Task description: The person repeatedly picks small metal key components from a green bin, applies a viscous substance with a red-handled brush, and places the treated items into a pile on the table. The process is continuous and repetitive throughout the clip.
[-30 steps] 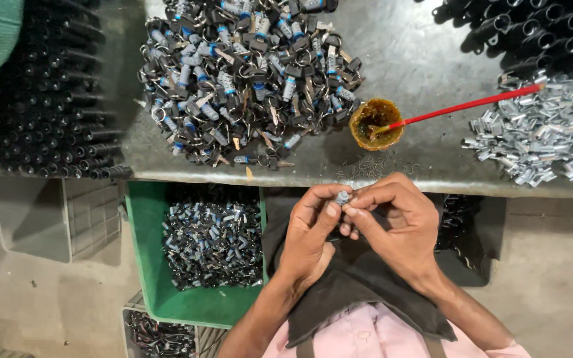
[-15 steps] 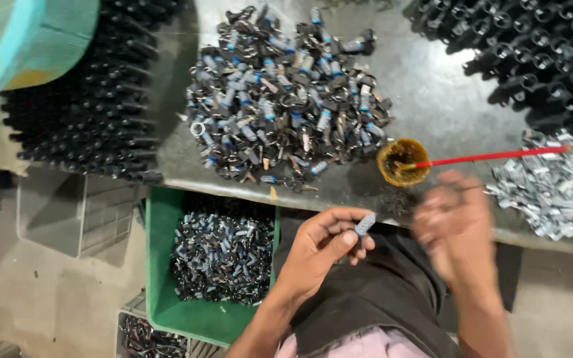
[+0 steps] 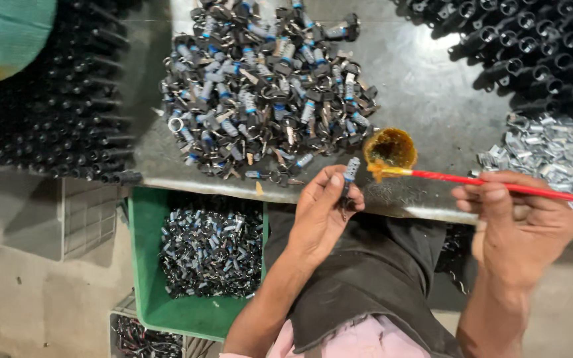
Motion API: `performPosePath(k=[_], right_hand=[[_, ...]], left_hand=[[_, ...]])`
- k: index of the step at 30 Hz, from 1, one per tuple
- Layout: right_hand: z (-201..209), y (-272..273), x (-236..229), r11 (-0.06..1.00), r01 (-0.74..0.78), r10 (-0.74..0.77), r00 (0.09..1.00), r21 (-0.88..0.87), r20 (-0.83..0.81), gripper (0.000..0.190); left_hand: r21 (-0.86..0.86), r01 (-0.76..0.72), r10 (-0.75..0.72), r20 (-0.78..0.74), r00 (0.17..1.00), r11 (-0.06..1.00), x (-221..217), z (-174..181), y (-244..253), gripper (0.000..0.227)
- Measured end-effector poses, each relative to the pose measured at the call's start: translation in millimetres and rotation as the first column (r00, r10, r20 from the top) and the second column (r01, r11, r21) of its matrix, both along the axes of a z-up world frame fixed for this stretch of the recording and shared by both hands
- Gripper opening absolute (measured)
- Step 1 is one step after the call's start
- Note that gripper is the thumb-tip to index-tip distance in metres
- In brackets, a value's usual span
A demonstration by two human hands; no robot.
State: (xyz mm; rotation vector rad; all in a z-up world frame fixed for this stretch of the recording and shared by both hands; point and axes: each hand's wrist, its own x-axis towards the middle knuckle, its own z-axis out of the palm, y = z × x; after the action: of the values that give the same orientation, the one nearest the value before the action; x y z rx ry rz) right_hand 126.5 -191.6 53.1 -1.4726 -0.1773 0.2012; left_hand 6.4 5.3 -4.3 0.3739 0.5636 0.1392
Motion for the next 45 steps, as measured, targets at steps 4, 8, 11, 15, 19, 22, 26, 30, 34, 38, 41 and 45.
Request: performPosePath(k=[4,8,11,15,19,22,26,30,34,38,41,45], right_hand=[[-9.0,2.7,-14.2,0.999,0.048,-0.048,0.999,-0.012,-0.005,0.012],[12.0,24.8,-22.1,0.959,0.131,-0.081,0.977,-0.252,0.197,0.011],[31.1,31.0,-9.9,0.862,0.114,0.014,0.969,-0.494,0.247,0.017],[31.5,23.9,4.5,0.458,-0.331,0.363,0.917,-0.825,-0.166,0.028],[-7.8,33.3,-24.9,0.378,-0.467,0.633,0.761,-0.799,-0.145,0.034],[-37.8,43.2,-49.3,0.501,-0.354,0.691,0.713,-0.790,0.118,0.036],[-52.4,54.0,-59.9,0.531,-0.260,0.605,0.782,-0.807,0.146,0.031],[-47.2,71.0,-58.2,0.478,-0.262,0.562,0.825,-0.838,0.062,0.030],[-42.5,80.4,-62.7,0.402,-0.340,0.538,0.839,-0.850,-0.082,0.035],[-46.1,82.6,-68.2,0.417,-0.205,0.603,0.791,-0.886,0.101,0.044],[-51.6,82.3,-70.2,0.462,-0.153,0.628,0.752,-0.873,0.201,0.036],[-54.6,78.8,-71.7,0.528,-0.207,0.622,0.755,-0.824,0.208,0.017]], left_hand=[[-0.052,0.027,-0.026,0.013,1.000,0.998,-7.4,-2.2,-1.6,0.025],[-0.102,0.009,-0.002,0.065,0.998,0.995,-11.8,2.2,-8.3,0.025],[-0.093,0.029,-0.017,0.119,0.993,0.995,-17.6,21.6,2.3,0.029],[0.655,0.450,-0.538,-0.078,0.840,0.607,-62.8,60.9,71.5,0.028],[-0.071,0.761,0.377,-0.896,0.236,-0.645,-115.5,69.2,104.1,0.011],[0.445,0.782,0.210,-0.795,0.569,-0.436,-119.0,58.0,107.5,0.024],[0.647,0.657,0.320,-0.575,0.753,-0.386,-78.2,29.0,90.8,0.031],[0.588,0.713,0.408,-0.586,0.701,-0.381,-55.3,14.8,85.9,0.023],[0.641,0.675,0.426,-0.529,0.734,-0.366,-67.6,12.7,88.8,0.027],[0.709,0.598,0.396,-0.462,0.794,-0.372,-81.3,16.5,95.4,0.027],[0.830,0.522,0.334,-0.444,0.831,-0.197,-86.6,20.2,97.0,0.022],[0.971,0.114,0.256,-0.167,0.952,0.212,-90.9,22.0,95.0,0.017]])
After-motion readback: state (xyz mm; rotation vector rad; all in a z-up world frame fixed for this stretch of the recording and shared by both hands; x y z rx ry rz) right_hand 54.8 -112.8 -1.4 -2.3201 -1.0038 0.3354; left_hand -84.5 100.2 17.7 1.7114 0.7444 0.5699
